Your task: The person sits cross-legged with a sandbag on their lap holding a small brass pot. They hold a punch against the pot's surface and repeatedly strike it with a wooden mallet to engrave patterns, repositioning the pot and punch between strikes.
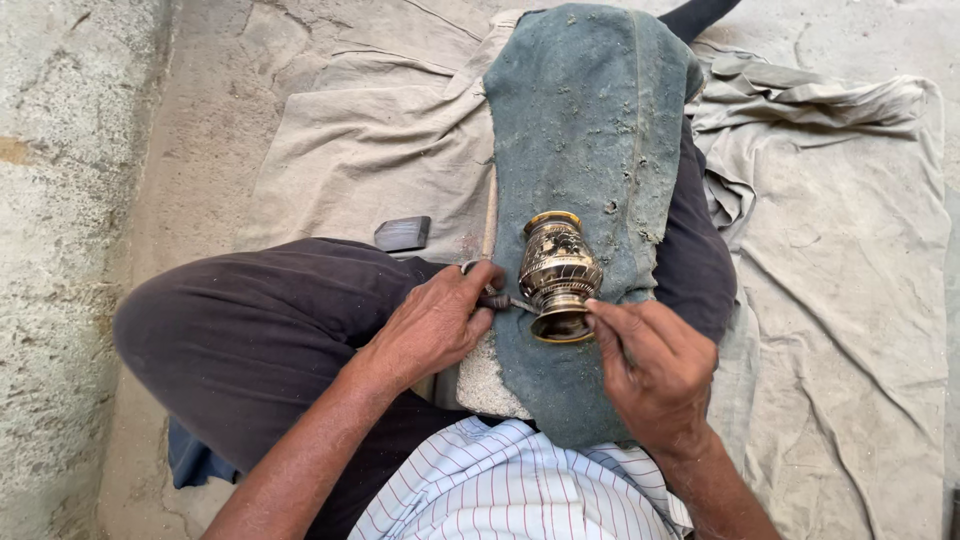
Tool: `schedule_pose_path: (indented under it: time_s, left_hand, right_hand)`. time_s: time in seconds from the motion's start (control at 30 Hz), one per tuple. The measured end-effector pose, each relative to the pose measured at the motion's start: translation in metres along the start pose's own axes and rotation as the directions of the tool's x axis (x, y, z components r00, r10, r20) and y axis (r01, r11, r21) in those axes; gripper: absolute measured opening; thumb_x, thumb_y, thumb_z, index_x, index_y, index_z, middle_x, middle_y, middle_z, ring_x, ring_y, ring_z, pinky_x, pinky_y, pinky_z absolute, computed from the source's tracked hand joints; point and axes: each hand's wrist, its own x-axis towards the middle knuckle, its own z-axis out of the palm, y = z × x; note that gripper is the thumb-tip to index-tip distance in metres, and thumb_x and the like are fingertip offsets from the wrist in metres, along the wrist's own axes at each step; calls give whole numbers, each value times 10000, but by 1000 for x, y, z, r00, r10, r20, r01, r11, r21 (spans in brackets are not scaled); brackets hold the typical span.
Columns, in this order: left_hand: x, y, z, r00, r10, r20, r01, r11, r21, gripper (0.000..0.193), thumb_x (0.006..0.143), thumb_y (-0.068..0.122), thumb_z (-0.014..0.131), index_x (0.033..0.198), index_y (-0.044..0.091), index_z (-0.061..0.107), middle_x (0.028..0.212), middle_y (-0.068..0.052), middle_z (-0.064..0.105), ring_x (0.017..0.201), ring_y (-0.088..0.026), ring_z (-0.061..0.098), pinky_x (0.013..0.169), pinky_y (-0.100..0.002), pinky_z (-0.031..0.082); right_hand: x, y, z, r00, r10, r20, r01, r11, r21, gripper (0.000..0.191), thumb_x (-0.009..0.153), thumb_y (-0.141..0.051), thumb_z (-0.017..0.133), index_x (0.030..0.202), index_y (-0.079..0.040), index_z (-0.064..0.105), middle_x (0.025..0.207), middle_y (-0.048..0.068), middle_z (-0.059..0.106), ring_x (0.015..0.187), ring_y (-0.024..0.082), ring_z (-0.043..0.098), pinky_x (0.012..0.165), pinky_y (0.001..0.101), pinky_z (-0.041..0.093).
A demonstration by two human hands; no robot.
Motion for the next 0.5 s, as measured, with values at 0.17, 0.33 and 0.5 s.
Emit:
schedule_pose_path:
  time_s: [0.17,0.33,0.5]
  left_hand:
    - [-30,20,-15,802,542,-251,-503,839,207,142,908,228,799,885,133,696,809,-11,679,779,-169,590,685,-371,514]
    - [-60,52,26,604,788,-120,-779,616,120,75,890,116,816,909,91,747,833,-17,661,827,-166,580,699,-348,502]
    - [-47,50,24,640,615,-460,-640,758,124,269,838,175,845,1032,28,732,943,-69,677,902,-202,612,741,-366,527]
  right_hand:
    - [15,-7,-11,1000,-21,23,21,999,31,174,878,22,769,1047,18,727,899,126,725,776,202,725,645,309,575]
    - [8,-14,-10,996,34,79,-36,999,24,186,848,30,785,1022,9,726,879,116,722,764,215,720,636,324,559]
    - [-18,-7,-15,992,62,108,-70,995,66,263,857,105,678,1098,10,726,1002,140,736,881,244,747,759,317,594]
